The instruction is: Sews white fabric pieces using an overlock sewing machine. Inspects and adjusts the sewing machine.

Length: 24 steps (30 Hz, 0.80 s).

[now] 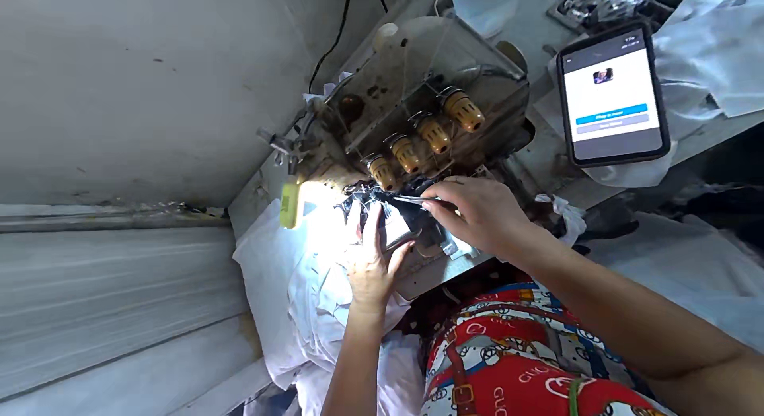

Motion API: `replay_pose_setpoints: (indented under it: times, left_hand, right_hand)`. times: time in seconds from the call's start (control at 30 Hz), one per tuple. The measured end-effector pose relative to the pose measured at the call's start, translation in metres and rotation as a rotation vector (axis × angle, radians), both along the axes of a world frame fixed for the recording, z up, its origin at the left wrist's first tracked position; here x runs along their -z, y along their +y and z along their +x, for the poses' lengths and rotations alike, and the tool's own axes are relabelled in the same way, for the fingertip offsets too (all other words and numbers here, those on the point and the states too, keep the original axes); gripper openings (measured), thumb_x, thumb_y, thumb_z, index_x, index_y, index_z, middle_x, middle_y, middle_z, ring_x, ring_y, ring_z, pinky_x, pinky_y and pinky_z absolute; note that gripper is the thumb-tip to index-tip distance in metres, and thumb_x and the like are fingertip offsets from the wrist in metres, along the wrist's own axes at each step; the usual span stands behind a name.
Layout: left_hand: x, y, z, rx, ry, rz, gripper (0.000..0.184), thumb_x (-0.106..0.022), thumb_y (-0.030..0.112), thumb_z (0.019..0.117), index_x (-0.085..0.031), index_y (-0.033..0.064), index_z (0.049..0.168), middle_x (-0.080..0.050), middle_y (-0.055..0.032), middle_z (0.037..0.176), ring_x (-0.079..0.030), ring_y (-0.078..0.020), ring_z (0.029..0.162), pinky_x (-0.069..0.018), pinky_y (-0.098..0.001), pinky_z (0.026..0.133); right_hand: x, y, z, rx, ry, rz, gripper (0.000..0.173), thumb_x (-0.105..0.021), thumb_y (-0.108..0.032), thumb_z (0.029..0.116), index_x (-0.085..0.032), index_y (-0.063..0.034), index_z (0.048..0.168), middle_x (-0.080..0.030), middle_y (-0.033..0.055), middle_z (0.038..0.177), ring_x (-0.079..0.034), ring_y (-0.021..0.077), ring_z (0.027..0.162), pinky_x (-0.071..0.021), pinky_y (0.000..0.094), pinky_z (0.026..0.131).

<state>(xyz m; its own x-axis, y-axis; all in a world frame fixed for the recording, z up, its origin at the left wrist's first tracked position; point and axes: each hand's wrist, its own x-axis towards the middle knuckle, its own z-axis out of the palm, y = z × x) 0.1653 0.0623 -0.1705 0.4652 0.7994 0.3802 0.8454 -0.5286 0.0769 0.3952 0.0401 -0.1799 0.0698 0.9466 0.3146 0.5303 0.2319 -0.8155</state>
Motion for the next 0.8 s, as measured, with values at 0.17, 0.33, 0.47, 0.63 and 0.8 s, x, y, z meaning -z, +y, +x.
replay_pose_setpoints:
  times: [0.17, 0.33, 0.47, 0.63, 0.8]
  left_hand:
    - [-0.002, 0.002, -0.002, 0.024, -0.008, -0.025, 0.079, -0.057, 0.068, 0.0913, -0.061, 0.0046, 0.138, -0.053, -0.0277, 0.146, -0.042, -0.0427, 0.143, -0.0311, -0.0547, 0.117]
    - [-0.005, 0.003, -0.001, 0.042, 0.019, -0.014, 0.080, -0.055, 0.069, 0.0926, -0.059, 0.0042, 0.139, -0.052, -0.0284, 0.146, -0.038, -0.0418, 0.147, -0.0150, -0.0611, 0.121]
    - [-0.007, 0.002, 0.000, 0.037, 0.031, -0.019, 0.082, -0.054, 0.069, 0.0928, -0.058, 0.0034, 0.141, -0.050, -0.0289, 0.148, -0.035, -0.0391, 0.149, -0.0105, -0.0592, 0.122]
    - [-0.007, 0.001, -0.001, 0.043, 0.001, -0.050, 0.084, -0.057, 0.067, 0.0921, -0.058, -0.0020, 0.139, -0.054, -0.0314, 0.142, -0.045, -0.0359, 0.142, -0.0238, -0.0482, 0.121]
    - [-0.009, 0.002, 0.002, 0.058, -0.001, -0.040, 0.081, -0.056, 0.067, 0.0938, -0.056, 0.0000, 0.139, -0.053, -0.0280, 0.143, -0.039, -0.0288, 0.145, -0.0163, -0.0426, 0.123]
  right_hand:
    - [0.004, 0.005, -0.002, 0.007, 0.022, 0.080, 0.021, -0.060, -0.023, 0.0972, -0.076, -0.0098, 0.101, -0.071, 0.0083, 0.088, -0.071, 0.0240, 0.077, -0.0566, 0.0408, 0.061]
    - [0.008, 0.005, -0.003, -0.009, 0.019, 0.105, 0.019, -0.062, -0.023, 0.0961, -0.076, -0.0096, 0.101, -0.070, 0.0097, 0.089, -0.071, 0.0256, 0.078, -0.0566, 0.0402, 0.060]
    - [0.009, 0.006, -0.005, -0.016, 0.061, 0.075, 0.022, -0.060, -0.023, 0.0981, -0.076, -0.0087, 0.102, -0.071, 0.0101, 0.091, -0.071, 0.0248, 0.077, -0.0567, 0.0397, 0.059]
    - [0.011, 0.007, -0.004, -0.008, 0.075, 0.089, 0.022, -0.058, -0.023, 0.0991, -0.075, -0.0092, 0.102, -0.071, 0.0090, 0.089, -0.071, 0.0237, 0.076, -0.0564, 0.0384, 0.058]
    - [0.011, 0.008, -0.004, -0.017, 0.074, 0.080, 0.021, -0.060, -0.022, 0.0980, -0.076, -0.0092, 0.100, -0.070, 0.0092, 0.087, -0.071, 0.0249, 0.078, -0.0562, 0.0388, 0.059]
